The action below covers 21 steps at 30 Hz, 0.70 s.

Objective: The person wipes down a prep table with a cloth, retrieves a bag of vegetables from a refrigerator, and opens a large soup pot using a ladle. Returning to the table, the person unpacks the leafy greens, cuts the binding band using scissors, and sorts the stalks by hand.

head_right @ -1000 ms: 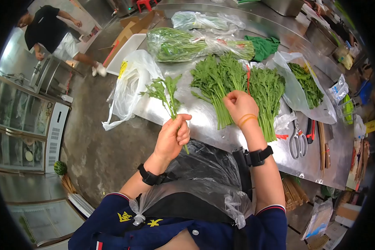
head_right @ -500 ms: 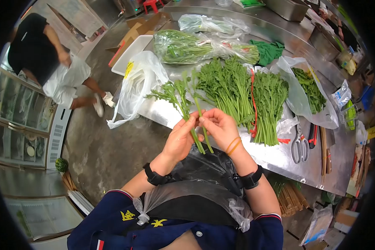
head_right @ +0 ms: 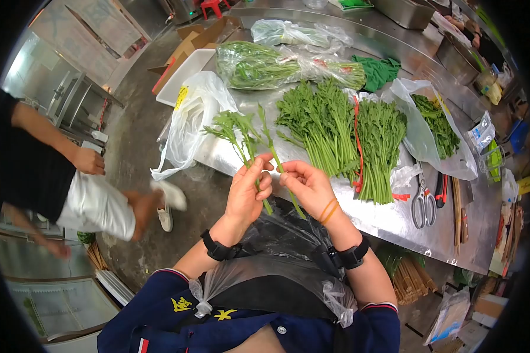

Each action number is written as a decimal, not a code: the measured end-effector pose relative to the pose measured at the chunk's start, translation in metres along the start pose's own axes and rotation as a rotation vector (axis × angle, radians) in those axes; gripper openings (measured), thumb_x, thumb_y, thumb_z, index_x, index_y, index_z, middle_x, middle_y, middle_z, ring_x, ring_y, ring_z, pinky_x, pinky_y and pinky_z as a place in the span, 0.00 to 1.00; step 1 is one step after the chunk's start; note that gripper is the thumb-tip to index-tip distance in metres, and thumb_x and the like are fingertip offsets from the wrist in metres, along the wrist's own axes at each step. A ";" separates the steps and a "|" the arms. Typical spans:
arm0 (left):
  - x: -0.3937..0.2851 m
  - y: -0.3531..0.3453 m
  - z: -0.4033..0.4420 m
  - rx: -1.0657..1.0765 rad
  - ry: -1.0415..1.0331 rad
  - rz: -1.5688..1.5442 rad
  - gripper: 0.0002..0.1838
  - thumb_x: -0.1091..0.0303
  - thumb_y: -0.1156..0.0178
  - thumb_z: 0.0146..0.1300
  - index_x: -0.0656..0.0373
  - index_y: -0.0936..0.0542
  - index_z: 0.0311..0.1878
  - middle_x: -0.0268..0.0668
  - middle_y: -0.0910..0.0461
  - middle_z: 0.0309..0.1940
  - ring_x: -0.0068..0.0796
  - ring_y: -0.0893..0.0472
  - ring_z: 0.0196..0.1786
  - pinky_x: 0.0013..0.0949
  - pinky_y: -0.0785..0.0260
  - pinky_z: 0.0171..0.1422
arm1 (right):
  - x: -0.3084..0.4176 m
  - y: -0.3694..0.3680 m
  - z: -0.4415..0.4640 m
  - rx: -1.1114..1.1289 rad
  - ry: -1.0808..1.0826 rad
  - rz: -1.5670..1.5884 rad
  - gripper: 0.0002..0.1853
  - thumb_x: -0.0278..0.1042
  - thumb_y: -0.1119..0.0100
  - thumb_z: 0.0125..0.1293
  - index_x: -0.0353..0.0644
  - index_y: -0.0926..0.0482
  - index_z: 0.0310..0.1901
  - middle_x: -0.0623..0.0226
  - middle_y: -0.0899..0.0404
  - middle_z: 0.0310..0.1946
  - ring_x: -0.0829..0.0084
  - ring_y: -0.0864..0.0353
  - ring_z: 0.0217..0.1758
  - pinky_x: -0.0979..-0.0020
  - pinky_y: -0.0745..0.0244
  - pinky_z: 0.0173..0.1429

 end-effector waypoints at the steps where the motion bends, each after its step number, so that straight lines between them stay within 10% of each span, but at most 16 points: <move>1: -0.002 0.003 0.000 -0.037 -0.003 -0.018 0.15 0.62 0.48 0.64 0.62 0.28 0.49 0.30 0.32 0.34 0.11 0.40 0.23 0.15 0.53 0.18 | -0.003 -0.001 0.000 0.002 -0.002 0.000 0.11 0.28 0.46 0.59 0.34 0.27 0.43 0.72 0.24 0.32 0.85 0.28 0.34 0.83 0.32 0.40; 10: -0.024 0.024 0.019 -0.162 -0.017 0.044 0.07 0.66 0.45 0.61 0.60 0.27 0.36 0.26 0.31 0.27 0.10 0.42 0.20 0.15 0.55 0.17 | -0.026 -0.012 0.018 0.083 -0.102 -0.187 0.11 0.31 0.45 0.59 0.35 0.24 0.41 0.70 0.23 0.28 0.85 0.27 0.30 0.81 0.31 0.36; 15: -0.065 0.047 0.030 -0.369 -0.228 0.110 0.19 0.61 0.48 0.63 0.66 0.30 0.51 0.33 0.31 0.34 0.12 0.41 0.22 0.15 0.52 0.17 | 0.000 -0.010 0.076 -0.176 0.187 -0.820 0.16 0.39 0.45 0.55 0.41 0.25 0.44 0.55 0.24 0.39 0.60 0.22 0.36 0.65 0.28 0.41; 21: -0.056 0.045 0.011 -0.276 -0.166 0.167 0.18 0.60 0.55 0.67 0.66 0.30 0.49 0.35 0.30 0.35 0.15 0.34 0.29 0.18 0.41 0.25 | 0.040 0.082 0.038 -0.645 0.119 -1.345 0.13 0.39 0.42 0.52 0.49 0.24 0.40 0.64 0.25 0.39 0.61 0.24 0.41 0.62 0.29 0.42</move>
Point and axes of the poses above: each hand's wrist, its own z-axis towards the middle knuckle, its own y-axis out of the back of the hand, x = y × z, the point moved 5 cm from there along z, towards the middle knuckle
